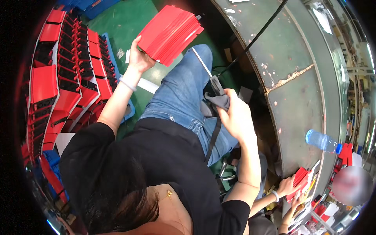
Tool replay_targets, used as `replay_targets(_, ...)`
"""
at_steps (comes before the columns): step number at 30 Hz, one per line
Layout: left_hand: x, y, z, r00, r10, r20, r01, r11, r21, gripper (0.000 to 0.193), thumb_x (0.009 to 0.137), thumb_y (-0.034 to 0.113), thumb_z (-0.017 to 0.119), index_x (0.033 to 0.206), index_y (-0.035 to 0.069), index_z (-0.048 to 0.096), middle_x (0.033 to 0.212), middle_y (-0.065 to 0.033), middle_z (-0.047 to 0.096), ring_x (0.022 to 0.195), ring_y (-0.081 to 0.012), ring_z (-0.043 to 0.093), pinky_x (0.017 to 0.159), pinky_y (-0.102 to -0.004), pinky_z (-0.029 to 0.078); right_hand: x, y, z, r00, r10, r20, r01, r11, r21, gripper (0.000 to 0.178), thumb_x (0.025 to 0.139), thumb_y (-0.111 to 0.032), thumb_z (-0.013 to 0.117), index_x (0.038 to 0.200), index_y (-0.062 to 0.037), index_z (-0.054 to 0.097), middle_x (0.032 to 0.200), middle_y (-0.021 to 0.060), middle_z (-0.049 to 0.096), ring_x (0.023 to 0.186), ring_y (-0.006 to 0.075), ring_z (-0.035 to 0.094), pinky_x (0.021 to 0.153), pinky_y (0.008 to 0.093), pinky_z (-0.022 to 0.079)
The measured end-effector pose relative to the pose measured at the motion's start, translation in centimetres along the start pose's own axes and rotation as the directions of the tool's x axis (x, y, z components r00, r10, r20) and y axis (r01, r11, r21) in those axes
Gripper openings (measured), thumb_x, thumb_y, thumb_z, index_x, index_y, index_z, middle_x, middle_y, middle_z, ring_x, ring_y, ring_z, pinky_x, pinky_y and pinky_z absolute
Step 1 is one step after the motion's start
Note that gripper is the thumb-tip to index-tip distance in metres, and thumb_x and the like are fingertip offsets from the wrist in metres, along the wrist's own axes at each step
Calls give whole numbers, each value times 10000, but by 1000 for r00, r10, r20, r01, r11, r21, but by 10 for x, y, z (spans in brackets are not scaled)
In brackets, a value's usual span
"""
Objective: Cleaning, inspecting, and labeling red electronic device housings on an assembly line.
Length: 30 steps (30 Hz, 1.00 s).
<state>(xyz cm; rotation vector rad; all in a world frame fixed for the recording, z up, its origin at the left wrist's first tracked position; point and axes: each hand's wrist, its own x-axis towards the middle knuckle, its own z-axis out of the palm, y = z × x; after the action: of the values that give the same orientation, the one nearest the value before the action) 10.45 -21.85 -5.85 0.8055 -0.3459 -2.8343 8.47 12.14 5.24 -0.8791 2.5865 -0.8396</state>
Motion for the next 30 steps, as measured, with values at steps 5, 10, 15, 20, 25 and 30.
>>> replay_targets(5, 2, 10, -25, 995, 100, -16, -99, 994, 47, 674, 749, 459, 639, 1252, 60, 435, 1227, -107, 511, 1115, -272, 511, 985, -442, 396, -4, -1, 7, 973, -1, 230, 17, 998, -67, 388, 746, -161, 657, 1080, -28, 508, 792, 207, 620, 789, 375, 614, 708, 446, 475)
replay_targets(10, -2, 24, -41, 999, 36, 10, -36, 997, 74, 692, 757, 451, 639, 1284, 60, 417, 1264, -118, 505, 1153, -281, 501, 995, -459, 384, -1, 0, 12, 937, -108, 332, 122, 992, -21, 414, 731, -163, 668, 1099, -68, 504, 809, 195, 625, 793, 371, 610, 719, 447, 475)
replay_targets(15, -9, 22, -50, 1000, 11, -13, -10, 994, 107, 639, 783, 423, 621, 1279, 64, 440, 1262, -114, 519, 1154, -286, 510, 1024, -451, 370, 17, 12, 16, 986, -4, 170, 26, 992, -125, 385, 750, -179, 640, 1086, -45, 510, 836, 197, 628, 800, 378, 613, 721, 439, 479)
replay_targets(20, -7, 24, -63, 1000, 0, -2, 1, 987, 159, 556, 817, 390, 601, 1246, 57, 479, 1190, -90, 571, 1092, -252, 563, 966, -392, 443, 23, 10, 21, 970, 108, 220, -94, 993, -71, 420, 740, -120, 630, 1132, -46, 502, 909, 209, 610, 880, 378, 594, 756, 420, 469)
replay_targets(25, -9, 14, -62, 999, 24, 42, -37, 944, 327, 543, 814, 350, 611, 1264, 69, 494, 1240, -83, 560, 1133, -238, 543, 967, -404, 433, 9, 21, 40, 959, 78, 271, -64, 996, -61, 431, 738, -162, 646, 1129, -57, 497, 872, 204, 619, 881, 374, 605, 760, 431, 478)
replay_targets(30, -7, 15, -67, 993, 16, 116, -61, 914, 401, 515, 806, 320, 625, 1248, 79, 515, 1204, -65, 578, 1109, -217, 548, 927, -390, 441, -9, 25, 39, 930, -8, 366, -8, 999, 43, 407, 744, -200, 649, 1092, -49, 499, 896, 220, 621, 868, 389, 606, 748, 450, 482)
